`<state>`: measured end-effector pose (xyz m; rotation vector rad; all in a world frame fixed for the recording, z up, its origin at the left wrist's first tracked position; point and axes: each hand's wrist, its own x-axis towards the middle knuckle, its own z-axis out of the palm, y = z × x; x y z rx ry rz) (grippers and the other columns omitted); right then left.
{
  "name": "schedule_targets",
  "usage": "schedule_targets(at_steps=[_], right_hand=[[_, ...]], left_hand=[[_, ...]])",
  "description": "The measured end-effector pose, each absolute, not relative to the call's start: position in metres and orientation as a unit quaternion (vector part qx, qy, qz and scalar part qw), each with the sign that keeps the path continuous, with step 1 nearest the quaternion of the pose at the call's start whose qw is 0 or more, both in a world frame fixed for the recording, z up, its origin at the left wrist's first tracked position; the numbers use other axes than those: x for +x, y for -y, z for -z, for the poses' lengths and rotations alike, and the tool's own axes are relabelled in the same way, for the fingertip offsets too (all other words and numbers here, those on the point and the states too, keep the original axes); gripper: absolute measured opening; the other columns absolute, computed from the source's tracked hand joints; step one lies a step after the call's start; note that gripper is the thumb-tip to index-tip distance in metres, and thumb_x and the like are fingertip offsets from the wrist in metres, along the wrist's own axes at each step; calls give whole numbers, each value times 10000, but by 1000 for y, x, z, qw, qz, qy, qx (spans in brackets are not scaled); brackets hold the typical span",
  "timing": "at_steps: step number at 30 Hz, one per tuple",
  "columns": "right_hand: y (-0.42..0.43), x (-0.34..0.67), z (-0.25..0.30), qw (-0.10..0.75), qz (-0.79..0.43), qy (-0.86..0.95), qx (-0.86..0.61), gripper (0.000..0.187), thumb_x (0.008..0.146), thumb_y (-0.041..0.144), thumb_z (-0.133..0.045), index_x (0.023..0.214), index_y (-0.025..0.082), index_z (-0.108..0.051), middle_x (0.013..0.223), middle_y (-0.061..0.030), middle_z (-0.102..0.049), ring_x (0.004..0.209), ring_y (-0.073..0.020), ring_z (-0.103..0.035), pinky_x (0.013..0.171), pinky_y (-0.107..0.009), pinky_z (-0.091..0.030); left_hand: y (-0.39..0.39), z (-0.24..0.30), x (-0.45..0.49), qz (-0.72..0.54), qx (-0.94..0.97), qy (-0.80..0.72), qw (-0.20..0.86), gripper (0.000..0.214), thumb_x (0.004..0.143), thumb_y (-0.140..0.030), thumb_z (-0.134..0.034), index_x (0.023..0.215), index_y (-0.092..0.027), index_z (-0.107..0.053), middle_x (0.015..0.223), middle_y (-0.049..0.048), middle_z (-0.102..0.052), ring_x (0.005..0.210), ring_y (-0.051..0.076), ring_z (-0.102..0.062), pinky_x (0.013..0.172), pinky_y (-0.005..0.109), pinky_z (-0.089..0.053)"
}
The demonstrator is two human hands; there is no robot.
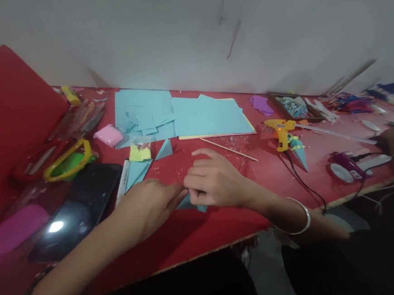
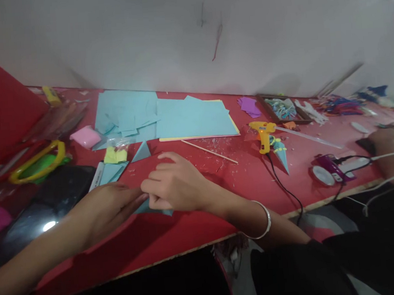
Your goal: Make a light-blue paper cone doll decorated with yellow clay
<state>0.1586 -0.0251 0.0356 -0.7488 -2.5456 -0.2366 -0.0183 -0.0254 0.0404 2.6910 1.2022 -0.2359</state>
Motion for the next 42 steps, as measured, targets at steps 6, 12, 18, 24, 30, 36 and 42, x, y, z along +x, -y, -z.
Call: schedule_targets(at_steps=[6, 12, 18, 24, 30, 36, 42], right_hand=[[23, 169, -31, 217, -23, 927, -305, 182, 691, 127, -403, 546, 190, -492, 489, 49, -409, 506, -96, -290, 566, -242, -281], [19, 189, -24, 208, -81, 915, -337, 160, 702, 134, -426, 571, 190, -499, 521, 39, -452, 530, -93, -332, 575, -247, -267], [11, 212, -13, 229, -66, 887, -396, 173, 688, 100, -417, 546, 187, -463, 512, 32, -434, 517, -93, -333, 551, -244, -265], [18, 211, -21, 308, -129, 848, -412, 136, 807, 179, -433, 768, 166, -563, 731, -28, -593, 680, -120, -511, 659, -235, -371], [26, 190, -22, 145, -213, 899, -354, 280, 910, 309, -403, 787, 167, -611, 696, -18, -611, 661, -124, -495, 664, -247, -334], [29, 172, -19, 135, -258, 888, -356, 283, 890, 291, -413, 681, 171, -562, 603, 13, -519, 590, -105, -424, 598, -226, -287], [26, 166, -25, 221, -361, 843, -331, 318, 880, 276, -424, 585, 169, -473, 531, 53, -435, 522, -66, -399, 572, -190, -311]], left_hand=[[27, -34, -26, 41, 906, -400, 136, 433, 892, -377, -276, 596, -185, -528, 458, 2, -492, 398, 127, -398, 443, 236, -206], [25, -35, -37, -3, 896, -389, 214, 443, 888, -393, -253, 552, -200, -467, 463, 4, -500, 401, 129, -404, 448, 251, -205], [23, -26, -56, 15, 897, -402, 184, 393, 877, -358, -293, 551, -213, -458, 431, -5, -465, 386, 145, -409, 448, 268, -176], [24, -26, -59, 12, 900, -395, 185, 411, 893, -357, -296, 558, -209, -482, 446, -12, -486, 402, 137, -436, 447, 263, -207], [23, -29, -47, -28, 928, -338, 156, 323, 900, -276, -321, 729, -203, -585, 688, 12, -623, 609, 167, -552, 557, 272, -343], [27, -24, -30, -141, 953, -267, -16, 286, 861, -157, -332, 721, -186, -580, 651, 6, -613, 583, 162, -541, 636, 308, -385], [28, -27, -27, -185, 928, -315, -72, 286, 796, -149, -386, 534, -213, -483, 448, -33, -491, 431, 123, -415, 545, 290, -307]])
